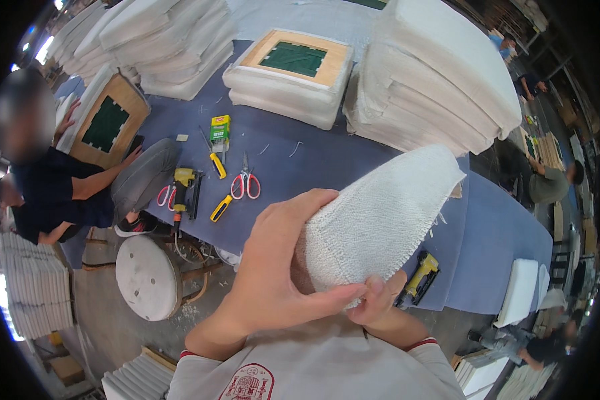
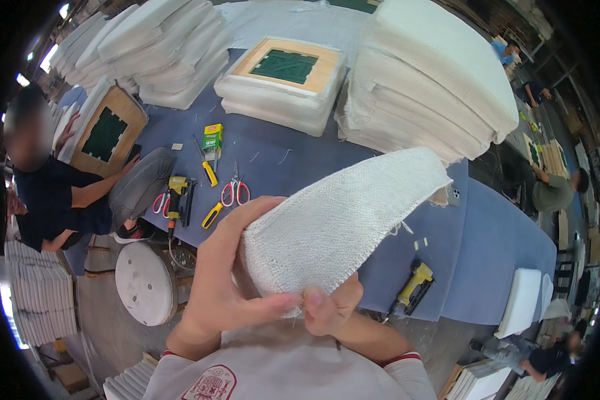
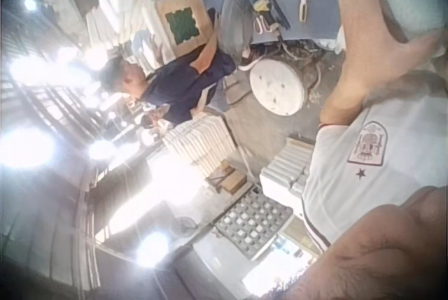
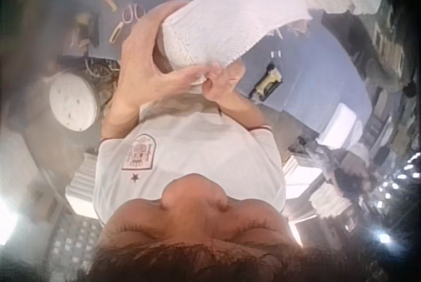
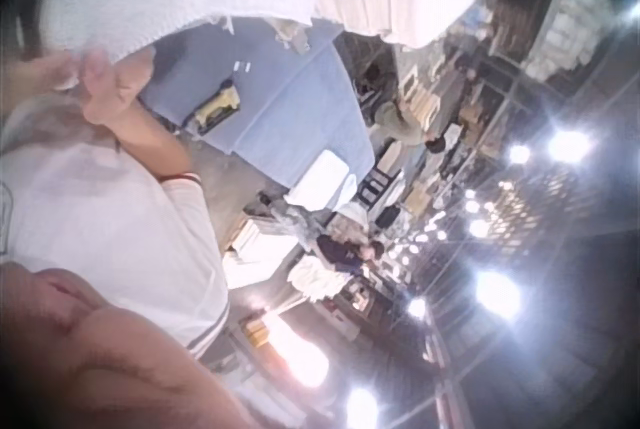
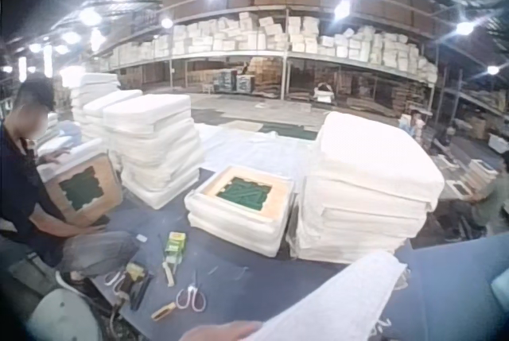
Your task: The person wraps white fabric around a rectangular wooden frame with green padding and secures it using a staple gun. They repeatedly pull, fold, and staple the fabric to ensure it is taut and neatly attached to the frame.
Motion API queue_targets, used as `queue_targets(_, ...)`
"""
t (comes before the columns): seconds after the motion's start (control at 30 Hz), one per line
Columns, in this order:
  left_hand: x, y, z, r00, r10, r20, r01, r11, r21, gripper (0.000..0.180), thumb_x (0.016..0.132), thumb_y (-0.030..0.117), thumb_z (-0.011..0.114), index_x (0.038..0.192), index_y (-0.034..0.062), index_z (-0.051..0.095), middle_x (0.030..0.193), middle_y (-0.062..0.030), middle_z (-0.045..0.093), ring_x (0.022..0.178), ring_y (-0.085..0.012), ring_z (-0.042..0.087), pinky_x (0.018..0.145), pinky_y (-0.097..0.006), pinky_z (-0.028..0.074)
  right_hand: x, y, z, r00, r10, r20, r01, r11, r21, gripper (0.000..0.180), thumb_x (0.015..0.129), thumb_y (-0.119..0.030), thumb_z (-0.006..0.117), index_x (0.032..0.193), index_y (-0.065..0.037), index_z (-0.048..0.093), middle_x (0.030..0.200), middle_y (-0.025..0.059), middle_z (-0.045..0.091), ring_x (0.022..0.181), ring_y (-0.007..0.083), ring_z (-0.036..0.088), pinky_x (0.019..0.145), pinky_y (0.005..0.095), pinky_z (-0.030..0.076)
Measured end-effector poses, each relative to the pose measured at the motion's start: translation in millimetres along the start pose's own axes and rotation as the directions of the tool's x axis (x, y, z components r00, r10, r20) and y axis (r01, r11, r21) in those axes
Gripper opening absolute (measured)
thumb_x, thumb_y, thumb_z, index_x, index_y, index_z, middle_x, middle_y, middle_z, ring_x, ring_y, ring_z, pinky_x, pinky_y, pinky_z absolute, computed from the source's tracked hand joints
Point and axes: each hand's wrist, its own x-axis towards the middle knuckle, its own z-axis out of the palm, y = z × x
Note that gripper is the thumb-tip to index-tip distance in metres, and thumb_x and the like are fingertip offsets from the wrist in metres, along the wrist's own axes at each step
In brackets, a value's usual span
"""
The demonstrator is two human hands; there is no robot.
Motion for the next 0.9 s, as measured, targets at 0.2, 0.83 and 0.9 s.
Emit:
queue_targets(0.2, -6.7, 6.8, 7.9, 0.992, 0.082, -0.101, -0.063, 0.982, 0.177, 0.098, 0.072, 0.027, 0.098, 0.153, -0.0058, 0.054, 0.147, -0.0206, 0.064, 0.130, -0.0289, 0.067, 0.110, -0.042, 0.052, -4.2, 21.7, -17.6, 0.990, -0.040, 0.135, 0.057, 0.991, -0.122, 0.027, 0.101, -0.025, 0.068, 0.109, 0.000, 0.076, 0.102, 0.0137, 0.078, 0.091, 0.0272, 0.075, 0.077, 0.0401, 0.059)
queue_targets(0.83, -10.0, -31.7, 15.1, 0.935, -0.064, -0.349, 0.060, 0.998, -0.021, 0.110, 0.079, 0.077, 0.084, 0.142, -0.0092, 0.059, 0.129, -0.0152, 0.066, 0.119, -0.0257, 0.065, 0.107, -0.040, 0.049, -55.7, -142.3, -50.2, 0.755, -0.354, 0.553, 0.428, 0.904, -0.006, 0.030, 0.107, -0.010, 0.057, 0.127, 0.011, 0.064, 0.129, 0.0204, 0.063, 0.108, 0.0331, 0.068, 0.084, 0.0377, 0.059)
queue_targets(0.9, -8.7, -30.2, 13.8, 0.921, -0.065, -0.384, 0.083, 0.996, 0.031, 0.112, 0.081, 0.083, 0.080, 0.142, -0.0094, 0.058, 0.129, -0.0154, 0.066, 0.120, -0.0257, 0.065, 0.107, -0.040, 0.048, -58.6, -143.8, -47.3, 0.774, -0.410, 0.483, 0.466, 0.885, 0.005, 0.036, 0.109, -0.008, 0.057, 0.136, 0.015, 0.060, 0.140, 0.0241, 0.059, 0.119, 0.0346, 0.067, 0.089, 0.0381, 0.060)
